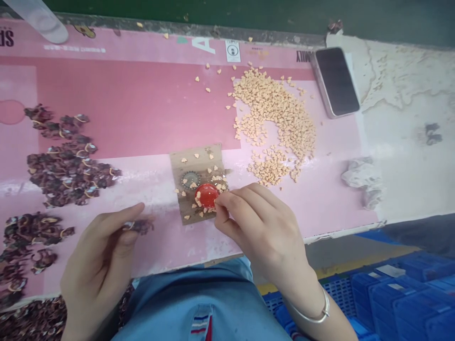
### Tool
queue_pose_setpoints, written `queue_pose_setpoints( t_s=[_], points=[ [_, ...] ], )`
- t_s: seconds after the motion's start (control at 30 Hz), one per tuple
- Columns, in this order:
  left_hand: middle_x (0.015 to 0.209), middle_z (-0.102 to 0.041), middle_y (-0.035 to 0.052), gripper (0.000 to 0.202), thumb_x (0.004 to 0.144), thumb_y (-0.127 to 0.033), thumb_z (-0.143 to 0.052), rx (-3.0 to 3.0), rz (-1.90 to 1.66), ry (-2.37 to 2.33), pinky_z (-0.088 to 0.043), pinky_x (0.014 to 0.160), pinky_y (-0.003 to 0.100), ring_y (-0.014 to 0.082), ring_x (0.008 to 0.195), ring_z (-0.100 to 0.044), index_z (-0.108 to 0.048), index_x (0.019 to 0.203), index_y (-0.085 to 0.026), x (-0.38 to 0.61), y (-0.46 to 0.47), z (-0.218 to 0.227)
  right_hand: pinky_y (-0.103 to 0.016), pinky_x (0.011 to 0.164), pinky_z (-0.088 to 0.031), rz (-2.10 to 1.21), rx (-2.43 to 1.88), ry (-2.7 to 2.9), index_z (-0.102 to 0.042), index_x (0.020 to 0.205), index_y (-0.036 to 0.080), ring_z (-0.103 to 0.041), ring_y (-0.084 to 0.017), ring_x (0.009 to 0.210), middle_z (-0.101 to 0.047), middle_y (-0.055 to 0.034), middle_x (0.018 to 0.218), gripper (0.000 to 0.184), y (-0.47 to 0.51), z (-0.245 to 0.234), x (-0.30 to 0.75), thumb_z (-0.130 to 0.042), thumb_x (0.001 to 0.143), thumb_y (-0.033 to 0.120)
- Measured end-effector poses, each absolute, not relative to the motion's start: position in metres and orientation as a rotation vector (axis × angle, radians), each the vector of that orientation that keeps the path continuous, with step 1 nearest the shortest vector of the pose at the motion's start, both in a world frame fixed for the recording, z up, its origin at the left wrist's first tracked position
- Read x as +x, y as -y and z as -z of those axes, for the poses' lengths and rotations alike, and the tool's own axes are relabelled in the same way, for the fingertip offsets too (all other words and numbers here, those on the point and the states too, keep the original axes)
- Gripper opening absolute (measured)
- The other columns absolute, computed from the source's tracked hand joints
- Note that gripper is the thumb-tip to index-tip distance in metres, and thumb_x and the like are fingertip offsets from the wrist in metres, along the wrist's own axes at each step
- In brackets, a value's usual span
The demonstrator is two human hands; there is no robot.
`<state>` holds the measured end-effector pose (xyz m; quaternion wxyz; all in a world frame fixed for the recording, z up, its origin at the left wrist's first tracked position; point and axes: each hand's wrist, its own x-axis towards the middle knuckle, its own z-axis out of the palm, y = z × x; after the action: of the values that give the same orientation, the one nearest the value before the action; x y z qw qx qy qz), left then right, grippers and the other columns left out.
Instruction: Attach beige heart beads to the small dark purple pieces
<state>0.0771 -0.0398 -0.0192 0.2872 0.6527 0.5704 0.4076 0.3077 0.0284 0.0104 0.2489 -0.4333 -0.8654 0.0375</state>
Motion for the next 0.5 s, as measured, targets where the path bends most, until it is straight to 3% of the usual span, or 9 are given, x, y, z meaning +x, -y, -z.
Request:
queue_pose_setpoints(
  t_s=[0.2,0.33,0.5],
  points=[
    [0.096,-0.072,0.0008,0.025,0.108,-0.022,-0.052,1.374,-1.187,-1.386,-0.063,0.076,0.015,0.0095,0.082,-0.074,-0.059,0.131,-0.027,0.091,0.047,0.014,-0.027,0.064,-0.058,-0.371,-1.096,2.239,-0.062,0.092,0.023,-0.065,-0.013,0.066,-0.071,0.0006,0.075,0.024,-0.024,-0.022,0.3,-0.065,0.092,-0.001],
    [0.091,-0.069,0.0011,0.019,0.11,-0.027,-0.048,1.359,-1.137,-1.323,-0.063,0.072,0.012,0.0089,0.078,-0.073,-0.059,0.125,-0.028,0.095,0.045,0.006,-0.023,0.071,-0.063,-0.61,-0.93,2.204,-0.065,0.092,0.022,-0.07,-0.011,0.067,-0.075,0.0015,0.074,0.017,-0.018,-0.025,0.288,-0.067,0.094,0.004],
    [0.085,-0.065,-0.0013,0.017,0.11,-0.029,-0.048,1.355,-1.116,-1.278,-0.06,0.066,0.008,0.0065,0.069,-0.068,-0.058,0.124,-0.029,0.094,0.045,0.006,-0.021,0.074,-0.064,-0.669,-0.909,2.131,-0.066,0.089,0.02,-0.071,-0.009,0.068,-0.076,0.0017,0.075,0.017,-0.016,-0.019,0.281,-0.068,0.092,0.004]
  ],
)
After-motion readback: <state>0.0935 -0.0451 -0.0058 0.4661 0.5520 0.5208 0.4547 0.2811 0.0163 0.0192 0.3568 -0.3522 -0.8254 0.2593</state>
